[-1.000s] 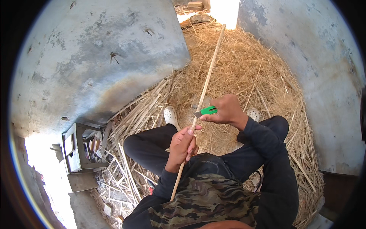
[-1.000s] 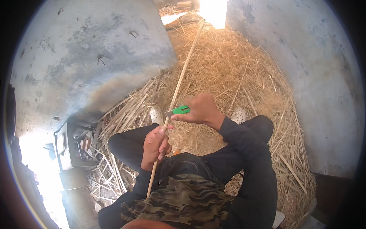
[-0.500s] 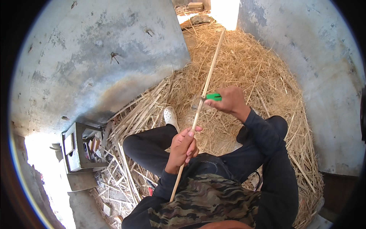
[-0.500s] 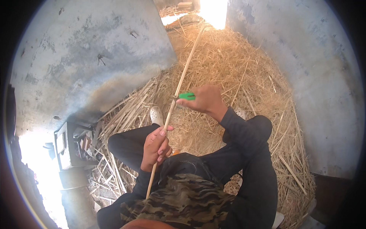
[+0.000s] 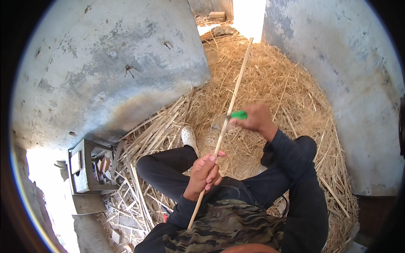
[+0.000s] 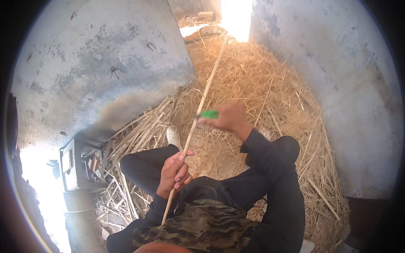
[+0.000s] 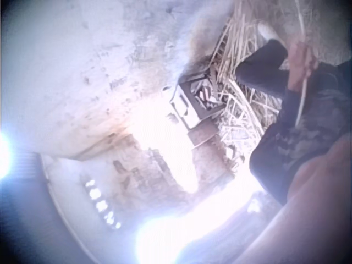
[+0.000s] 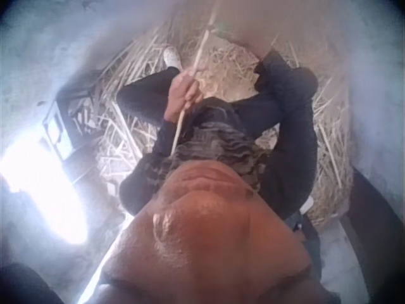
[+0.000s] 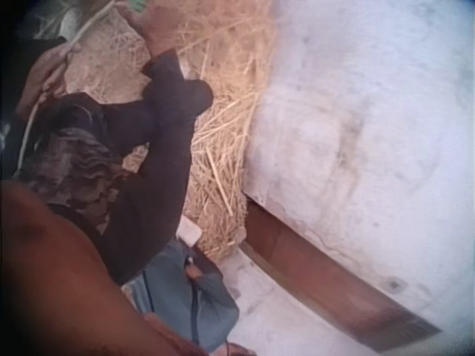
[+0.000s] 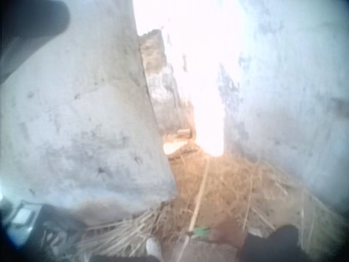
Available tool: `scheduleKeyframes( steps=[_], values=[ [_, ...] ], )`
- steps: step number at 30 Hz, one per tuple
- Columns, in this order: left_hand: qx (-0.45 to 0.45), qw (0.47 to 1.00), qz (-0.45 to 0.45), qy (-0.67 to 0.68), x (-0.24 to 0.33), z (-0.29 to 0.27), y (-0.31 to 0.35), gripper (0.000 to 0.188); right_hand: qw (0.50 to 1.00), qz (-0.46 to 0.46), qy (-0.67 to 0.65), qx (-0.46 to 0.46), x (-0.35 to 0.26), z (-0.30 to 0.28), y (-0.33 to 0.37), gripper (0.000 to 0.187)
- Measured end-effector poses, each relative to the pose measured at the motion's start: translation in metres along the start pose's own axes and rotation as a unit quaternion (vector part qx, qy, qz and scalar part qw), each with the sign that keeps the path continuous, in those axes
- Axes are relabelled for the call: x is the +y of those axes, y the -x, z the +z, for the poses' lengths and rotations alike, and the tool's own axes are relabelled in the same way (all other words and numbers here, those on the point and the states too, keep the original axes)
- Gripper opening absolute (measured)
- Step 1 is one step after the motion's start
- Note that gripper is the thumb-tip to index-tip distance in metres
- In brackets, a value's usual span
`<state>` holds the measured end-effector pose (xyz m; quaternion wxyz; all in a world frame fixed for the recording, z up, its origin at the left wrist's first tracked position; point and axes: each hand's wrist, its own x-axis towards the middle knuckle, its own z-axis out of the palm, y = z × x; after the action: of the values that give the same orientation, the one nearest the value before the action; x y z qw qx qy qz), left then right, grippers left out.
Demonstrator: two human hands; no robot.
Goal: The person sits cross-legged on a straw-covered floor and uses a green utility knife to peel the outer layer off a long, thin wooden stick. They hold the stick with their left hand and scrape the blade along its length with their right hand, repeating the motion to remove the bark.
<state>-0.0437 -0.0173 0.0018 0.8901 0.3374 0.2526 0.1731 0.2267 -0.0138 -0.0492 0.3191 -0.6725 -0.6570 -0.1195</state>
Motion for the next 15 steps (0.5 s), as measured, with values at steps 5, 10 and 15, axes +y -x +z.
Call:
scheduleKeyframes(
  steps=[5,10,15],
  values=[
    [-0.009,0.998,-0.048,-0.030,-0.009,0.007,0.023,0.032,0.973,0.228,0.027,0.014,0.112,-0.004,-0.028,0.075],
    [-0.034,0.991,-0.104,-0.082,-0.020,-0.001,0.051,0.033,0.921,0.374,0.088,0.072,0.205,-0.038,-0.035,0.076],
    [0.024,0.989,-0.081,-0.123,-0.024,-0.004,0.045,0.035,0.893,0.448,0.037,-0.008,0.222,-0.061,-0.008,0.078]
  ],
)
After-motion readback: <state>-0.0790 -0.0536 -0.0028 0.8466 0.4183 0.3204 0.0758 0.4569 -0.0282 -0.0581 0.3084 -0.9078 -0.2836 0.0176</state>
